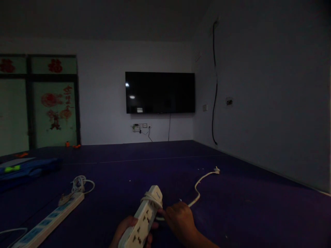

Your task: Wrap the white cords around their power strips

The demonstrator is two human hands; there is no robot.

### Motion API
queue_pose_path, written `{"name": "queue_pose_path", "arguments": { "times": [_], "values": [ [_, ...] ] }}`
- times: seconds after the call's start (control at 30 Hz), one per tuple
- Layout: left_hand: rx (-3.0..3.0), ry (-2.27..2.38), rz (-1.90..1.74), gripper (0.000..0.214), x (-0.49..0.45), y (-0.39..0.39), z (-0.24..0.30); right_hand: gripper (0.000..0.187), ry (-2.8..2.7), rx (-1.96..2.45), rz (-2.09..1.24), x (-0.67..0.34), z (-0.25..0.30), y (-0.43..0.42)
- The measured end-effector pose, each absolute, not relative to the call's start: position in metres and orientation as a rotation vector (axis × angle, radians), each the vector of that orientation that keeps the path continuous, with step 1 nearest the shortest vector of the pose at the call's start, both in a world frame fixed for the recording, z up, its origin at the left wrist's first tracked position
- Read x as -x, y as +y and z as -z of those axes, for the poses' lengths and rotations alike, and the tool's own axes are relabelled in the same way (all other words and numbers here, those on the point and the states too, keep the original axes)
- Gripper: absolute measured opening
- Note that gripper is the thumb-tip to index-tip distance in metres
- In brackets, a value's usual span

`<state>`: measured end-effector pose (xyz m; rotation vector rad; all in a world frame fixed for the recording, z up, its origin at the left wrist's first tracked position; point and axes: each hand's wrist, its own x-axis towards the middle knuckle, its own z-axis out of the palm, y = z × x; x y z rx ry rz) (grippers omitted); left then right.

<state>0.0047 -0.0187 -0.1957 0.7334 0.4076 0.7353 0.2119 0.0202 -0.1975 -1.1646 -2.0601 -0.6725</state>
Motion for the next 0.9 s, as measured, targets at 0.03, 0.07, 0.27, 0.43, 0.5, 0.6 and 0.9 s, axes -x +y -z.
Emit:
{"name": "queue_pose_path", "arguments": {
  "times": [0.03, 0.07, 0.27, 0.43, 0.5, 0.6, 0.9],
  "values": [
    [-0.699, 0.393, -0.739, 0.061, -0.004, -0.021, 0.193, 0.039, -2.063, 1.190, 0.658, -0.212, 0.197, 0.019],
    [-0.674, 0.377, -0.748, 0.061, -0.003, -0.022, 0.191, 0.036, -2.071, 1.215, 0.641, -0.211, 0.195, 0.019],
    [-0.624, 0.303, -0.739, 0.065, -0.004, -0.028, 0.188, 0.026, -2.224, 1.333, 0.460, -0.211, 0.181, 0.011],
    [-0.665, 0.302, -0.755, 0.067, -0.003, -0.026, 0.193, 0.022, -2.416, 1.351, 0.402, -0.204, 0.171, 0.004],
    [-0.699, 0.302, -0.740, 0.068, -0.002, -0.024, 0.194, 0.019, -2.497, 1.307, 0.394, -0.201, 0.173, 0.005],
    [-0.755, 0.293, -0.704, 0.069, -0.002, -0.022, 0.192, 0.020, -2.517, 1.224, 0.306, -0.199, 0.180, 0.010],
    [-0.850, 0.353, -0.775, 0.063, -0.009, -0.027, 0.187, 0.026, -2.392, 1.392, 0.254, -0.203, 0.174, 0.008]
  ]
}}
